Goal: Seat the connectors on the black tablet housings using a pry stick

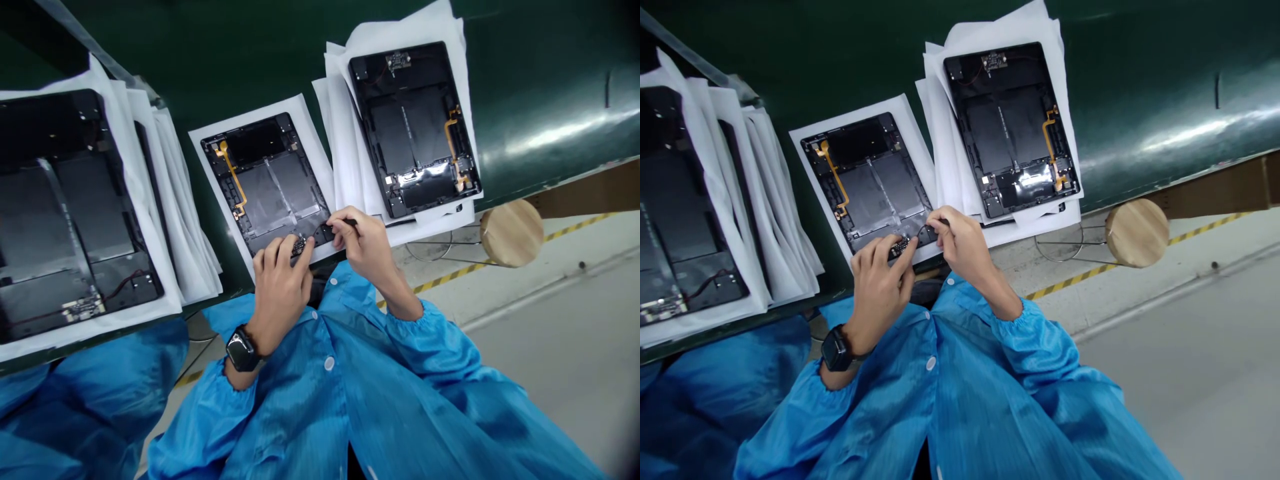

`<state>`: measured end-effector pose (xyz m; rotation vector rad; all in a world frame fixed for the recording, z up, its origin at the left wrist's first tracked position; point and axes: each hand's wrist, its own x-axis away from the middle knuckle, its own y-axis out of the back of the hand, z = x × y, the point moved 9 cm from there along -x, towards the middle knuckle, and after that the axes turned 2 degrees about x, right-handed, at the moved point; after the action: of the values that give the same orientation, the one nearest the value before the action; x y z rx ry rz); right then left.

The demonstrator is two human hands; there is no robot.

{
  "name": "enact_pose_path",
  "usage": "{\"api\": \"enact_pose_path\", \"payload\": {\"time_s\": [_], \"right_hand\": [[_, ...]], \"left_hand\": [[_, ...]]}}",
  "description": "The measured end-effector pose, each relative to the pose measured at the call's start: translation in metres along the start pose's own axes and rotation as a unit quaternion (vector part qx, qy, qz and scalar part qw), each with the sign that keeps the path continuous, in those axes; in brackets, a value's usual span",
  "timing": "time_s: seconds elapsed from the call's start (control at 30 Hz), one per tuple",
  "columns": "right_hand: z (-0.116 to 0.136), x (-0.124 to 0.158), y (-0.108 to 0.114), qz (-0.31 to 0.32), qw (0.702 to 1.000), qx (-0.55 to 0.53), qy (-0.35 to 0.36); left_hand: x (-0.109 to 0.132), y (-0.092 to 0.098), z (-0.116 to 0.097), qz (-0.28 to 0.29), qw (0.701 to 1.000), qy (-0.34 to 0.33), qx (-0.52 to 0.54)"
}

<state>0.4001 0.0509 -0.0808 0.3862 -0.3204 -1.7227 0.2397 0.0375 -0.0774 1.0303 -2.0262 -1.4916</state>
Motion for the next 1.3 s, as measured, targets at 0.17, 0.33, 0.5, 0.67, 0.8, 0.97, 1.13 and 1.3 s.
{"api": "enact_pose_path", "payload": {"time_s": [0.17, 0.33, 0.5, 0.67, 0.8, 0.97, 1.13, 1.3], "right_hand": [[-0.002, 0.003, 0.002, -0.01, 1.0, 0.014, -0.007], [-0.004, 0.004, 0.003, -0.026, 0.999, -0.014, -0.024], [-0.003, 0.005, 0.004, -0.043, 0.999, -0.008, -0.022], [-0.001, 0.007, 0.001, -0.021, 0.999, -0.039, -0.022], [0.006, 0.007, -0.008, 0.029, 0.999, -0.025, -0.002], [0.005, 0.005, -0.01, 0.031, 0.999, 0.007, 0.016], [-0.002, 0.003, -0.006, 0.01, 1.0, -0.012, 0.0], [-0.002, 0.002, -0.007, 0.018, 1.0, -0.018, -0.005]], "left_hand": [[0.0, 0.001, -0.001, -0.008, 1.0, -0.002, -0.001], [0.008, 0.002, 0.003, -0.041, 0.998, 0.002, 0.038], [0.016, 0.001, 0.004, -0.052, 0.997, -0.002, 0.064], [0.015, 0.002, 0.002, -0.058, 0.997, 0.002, 0.055], [0.014, 0.001, 0.001, -0.058, 0.997, 0.007, 0.049], [0.016, 0.002, 0.001, -0.056, 0.997, 0.008, 0.056], [0.02, 0.002, 0.003, -0.056, 0.995, 0.012, 0.078], [0.02, 0.0, 0.003, -0.056, 0.995, 0.02, 0.08]]}}
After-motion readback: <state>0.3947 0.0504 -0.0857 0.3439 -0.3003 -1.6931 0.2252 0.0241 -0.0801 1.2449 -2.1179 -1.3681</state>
